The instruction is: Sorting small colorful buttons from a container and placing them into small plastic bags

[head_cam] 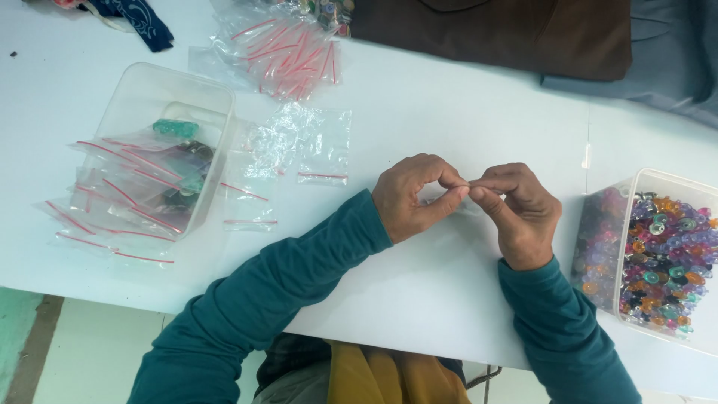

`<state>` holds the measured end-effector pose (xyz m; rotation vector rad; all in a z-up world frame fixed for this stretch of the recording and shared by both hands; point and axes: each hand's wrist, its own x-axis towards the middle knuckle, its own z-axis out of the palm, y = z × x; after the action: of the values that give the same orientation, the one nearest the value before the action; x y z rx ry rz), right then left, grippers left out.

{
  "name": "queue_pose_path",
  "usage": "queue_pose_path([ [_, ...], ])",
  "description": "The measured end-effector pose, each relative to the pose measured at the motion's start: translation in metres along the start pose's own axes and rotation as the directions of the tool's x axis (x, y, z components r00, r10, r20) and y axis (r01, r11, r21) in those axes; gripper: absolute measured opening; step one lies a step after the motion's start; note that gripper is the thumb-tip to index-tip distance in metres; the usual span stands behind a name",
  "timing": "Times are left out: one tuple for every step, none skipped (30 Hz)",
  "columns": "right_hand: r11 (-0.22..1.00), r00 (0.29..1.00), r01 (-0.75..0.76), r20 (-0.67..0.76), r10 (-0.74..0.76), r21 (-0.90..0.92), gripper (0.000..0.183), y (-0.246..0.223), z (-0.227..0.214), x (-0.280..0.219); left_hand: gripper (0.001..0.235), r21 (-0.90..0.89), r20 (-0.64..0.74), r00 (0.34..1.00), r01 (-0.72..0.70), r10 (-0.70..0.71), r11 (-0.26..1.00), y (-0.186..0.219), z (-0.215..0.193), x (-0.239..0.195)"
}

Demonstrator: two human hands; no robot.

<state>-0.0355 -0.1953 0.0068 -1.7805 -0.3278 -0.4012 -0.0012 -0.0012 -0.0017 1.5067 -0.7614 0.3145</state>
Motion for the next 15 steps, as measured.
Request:
queue_pose_path([
  [1.0, 1.0, -0.001, -0.002, 0.001, -0.001, 0.005, 0.0, -0.001, 0.001, 0.004, -0.001, 0.002, 1.0, 0.001, -0.001, 1.0, 0.0, -0.001, 0.0],
  [1.0, 1.0, -0.011, -0.02, 0.011, 0.003, 0.006, -0.001, -0.002, 0.002, 0.004, -0.002, 0.002, 1.0, -0.007, 0.007, 1.0, 0.0, -0.002, 0.001],
  [1.0, 0.999, -0.02, -0.039, 0.02, 0.007, 0.007, -0.002, -0.003, 0.004, 0.004, -0.002, 0.003, 1.0, -0.014, 0.014, 1.0, 0.001, -0.003, 0.002],
  [1.0, 0.999, -0.016, -0.038, 0.016, 0.008, 0.007, 0.001, -0.006, 0.004, 0.004, 0.0, 0.003, 1.0, -0.018, 0.018, 1.0, 0.001, -0.003, 0.003],
  [1.0, 0.999, -0.02, -0.044, 0.02, 0.006, 0.007, 0.004, -0.009, 0.005, 0.004, -0.007, 0.004, 1.0, -0.018, 0.018, 1.0, 0.001, -0.003, 0.004],
  [1.0, 0.999, -0.026, -0.048, 0.026, 0.005, 0.008, 0.007, -0.011, 0.004, 0.004, -0.016, 0.005, 1.0, -0.016, 0.016, 1.0, 0.002, -0.004, 0.005],
  [1.0, 0.999, -0.023, -0.047, 0.023, 0.005, 0.008, 0.006, -0.011, 0.004, 0.004, -0.014, 0.004, 1.0, -0.018, 0.018, 1.0, 0.001, -0.004, 0.004],
  [0.999, 0.998, -0.032, -0.056, 0.033, 0.009, 0.007, 0.006, -0.011, 0.004, 0.005, 0.002, -0.004, 1.0, -0.022, 0.022, 1.0, 0.0, -0.003, 0.004],
  [0.999, 0.997, -0.042, -0.066, 0.043, 0.013, 0.006, 0.006, -0.01, 0.004, 0.005, 0.019, -0.011, 1.0, -0.025, 0.025, 1.0, 0.0, -0.003, 0.003],
  [0.999, 0.997, -0.04, -0.062, 0.041, 0.013, 0.006, 0.005, -0.01, 0.005, 0.005, 0.02, -0.014, 1.0, -0.026, 0.026, 0.999, -0.001, -0.003, 0.003],
  [0.999, 0.997, -0.042, -0.068, 0.043, 0.015, 0.006, 0.004, -0.011, 0.006, 0.007, 0.031, -0.015, 1.0, -0.003, 0.004, 1.0, -0.002, -0.003, 0.003],
  [0.999, 0.996, -0.044, -0.072, 0.045, 0.018, 0.006, 0.004, -0.01, 0.007, 0.009, 0.044, -0.017, 1.0, 0.019, -0.019, 0.999, -0.002, -0.004, 0.002],
  [0.999, 0.997, -0.04, -0.068, 0.042, 0.018, 0.006, 0.004, -0.011, 0.005, 0.009, 0.046, -0.022, 1.0, 0.018, -0.017, 0.999, -0.002, -0.005, 0.001],
  [0.999, 0.996, -0.05, -0.072, 0.052, 0.019, 0.006, 0.005, -0.011, 0.005, 0.009, 0.053, -0.015, 0.999, 0.032, -0.032, 0.998, -0.002, -0.006, 0.001],
  [0.998, 0.995, -0.06, -0.075, 0.061, 0.02, 0.007, 0.005, -0.012, 0.005, 0.01, 0.059, -0.009, 0.999, 0.047, -0.047, 0.997, -0.002, -0.007, 0.001],
])
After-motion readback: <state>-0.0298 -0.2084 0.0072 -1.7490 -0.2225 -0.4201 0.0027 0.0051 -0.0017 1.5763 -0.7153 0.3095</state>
